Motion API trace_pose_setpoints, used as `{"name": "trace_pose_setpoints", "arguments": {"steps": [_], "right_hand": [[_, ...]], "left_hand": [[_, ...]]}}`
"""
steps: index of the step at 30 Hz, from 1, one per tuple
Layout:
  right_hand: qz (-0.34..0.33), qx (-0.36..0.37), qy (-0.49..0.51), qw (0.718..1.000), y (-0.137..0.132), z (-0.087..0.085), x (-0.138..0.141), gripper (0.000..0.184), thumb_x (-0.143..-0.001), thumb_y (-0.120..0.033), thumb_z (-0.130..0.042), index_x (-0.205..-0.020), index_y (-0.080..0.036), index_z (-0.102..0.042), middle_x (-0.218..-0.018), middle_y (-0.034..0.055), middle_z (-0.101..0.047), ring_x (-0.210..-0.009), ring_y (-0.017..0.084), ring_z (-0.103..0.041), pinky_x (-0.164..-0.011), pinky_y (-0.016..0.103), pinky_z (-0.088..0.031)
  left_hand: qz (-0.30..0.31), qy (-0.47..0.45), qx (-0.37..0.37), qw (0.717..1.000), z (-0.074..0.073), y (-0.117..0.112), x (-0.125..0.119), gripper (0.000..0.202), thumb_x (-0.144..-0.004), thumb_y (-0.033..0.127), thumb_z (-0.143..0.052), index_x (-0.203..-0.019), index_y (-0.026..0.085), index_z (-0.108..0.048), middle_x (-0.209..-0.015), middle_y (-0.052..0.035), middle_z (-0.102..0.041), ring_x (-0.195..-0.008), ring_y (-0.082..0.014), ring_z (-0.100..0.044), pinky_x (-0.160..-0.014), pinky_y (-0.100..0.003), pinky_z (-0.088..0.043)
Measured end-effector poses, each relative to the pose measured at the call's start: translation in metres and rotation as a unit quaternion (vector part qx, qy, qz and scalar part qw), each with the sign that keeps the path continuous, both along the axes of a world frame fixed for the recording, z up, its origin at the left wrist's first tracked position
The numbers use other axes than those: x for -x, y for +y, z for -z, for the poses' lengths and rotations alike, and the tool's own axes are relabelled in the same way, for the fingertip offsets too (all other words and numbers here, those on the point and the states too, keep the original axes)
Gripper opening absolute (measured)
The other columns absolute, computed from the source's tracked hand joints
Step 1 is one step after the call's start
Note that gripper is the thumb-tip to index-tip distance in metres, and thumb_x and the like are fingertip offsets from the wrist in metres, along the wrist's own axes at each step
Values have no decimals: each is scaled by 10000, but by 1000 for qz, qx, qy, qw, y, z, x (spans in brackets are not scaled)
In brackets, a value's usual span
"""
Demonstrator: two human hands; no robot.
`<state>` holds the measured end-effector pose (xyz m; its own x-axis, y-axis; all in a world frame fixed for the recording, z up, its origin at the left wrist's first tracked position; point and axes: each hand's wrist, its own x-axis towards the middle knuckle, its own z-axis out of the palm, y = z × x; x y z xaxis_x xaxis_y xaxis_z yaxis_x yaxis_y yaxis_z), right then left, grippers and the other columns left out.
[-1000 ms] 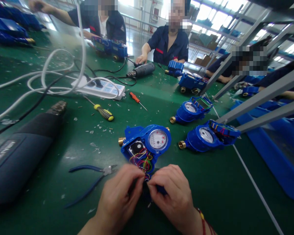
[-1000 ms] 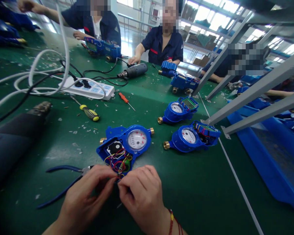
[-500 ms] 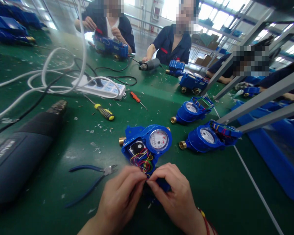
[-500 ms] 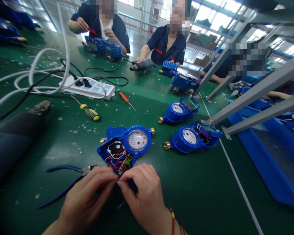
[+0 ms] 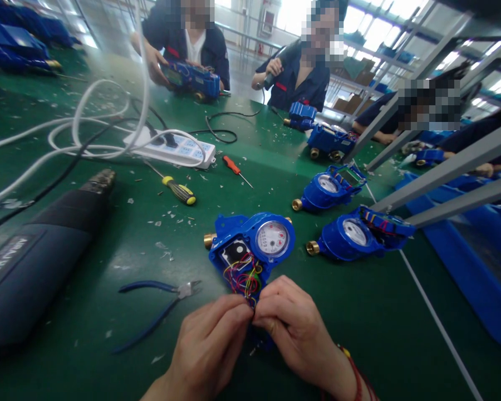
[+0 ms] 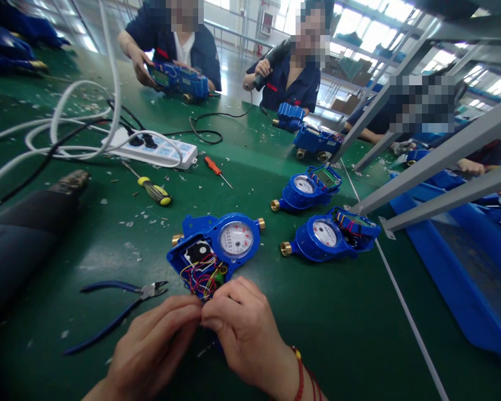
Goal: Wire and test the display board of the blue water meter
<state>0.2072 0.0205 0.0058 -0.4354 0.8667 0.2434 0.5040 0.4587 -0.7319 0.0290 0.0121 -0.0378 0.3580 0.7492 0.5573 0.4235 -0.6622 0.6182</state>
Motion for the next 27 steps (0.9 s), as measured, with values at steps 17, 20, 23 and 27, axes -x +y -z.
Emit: {"name": "trace_pose_setpoints", "arguments": {"steps": [17, 20, 23, 27], "right_hand": [[50, 266, 268, 925, 3, 21, -5, 119, -829, -299, -633, -795, -202, -574, -768, -3, -571, -728, 140, -543, -681, 270, -424], [73, 254, 208, 942, 2, 18, -2, 72, -822, -265, -642, -835, -206, -605, -792, -6, -585, -745, 135, -555, -696, 261, -429], [73, 212, 159, 961, 2, 10, 0, 87, -811, -238, -655, -892, -213, -633, -828, -6, -625, -785, 130, -588, -733, 244, -441], [81, 153, 90, 981, 2, -1, 1, 45, -808, -209, -642, -842, -190, -664, -794, 2, -663, -753, 126, -611, -705, 229, -449]], "left_hand": [[-16, -70, 95, 993, -2, 5, -8, 178, -828, 54, -505, -924, 198, -543, -835, 28, -642, -776, -42, -629, -746, -85, -452], [-19, -67, 99, 993, -2, 5, -7, 173, -832, 58, -506, -919, 202, -546, -826, 34, -643, -760, -39, -630, -719, -83, -454], [-20, -64, 97, 993, -4, 5, -7, 158, -842, 73, -499, -919, 203, -544, -828, 34, -647, -758, -36, -630, -722, -79, -451], [-30, -58, 92, 994, -4, 5, -8, 159, -843, 74, -501, -925, 204, -542, -840, 32, -651, -778, -34, -631, -751, -73, -440]]}}
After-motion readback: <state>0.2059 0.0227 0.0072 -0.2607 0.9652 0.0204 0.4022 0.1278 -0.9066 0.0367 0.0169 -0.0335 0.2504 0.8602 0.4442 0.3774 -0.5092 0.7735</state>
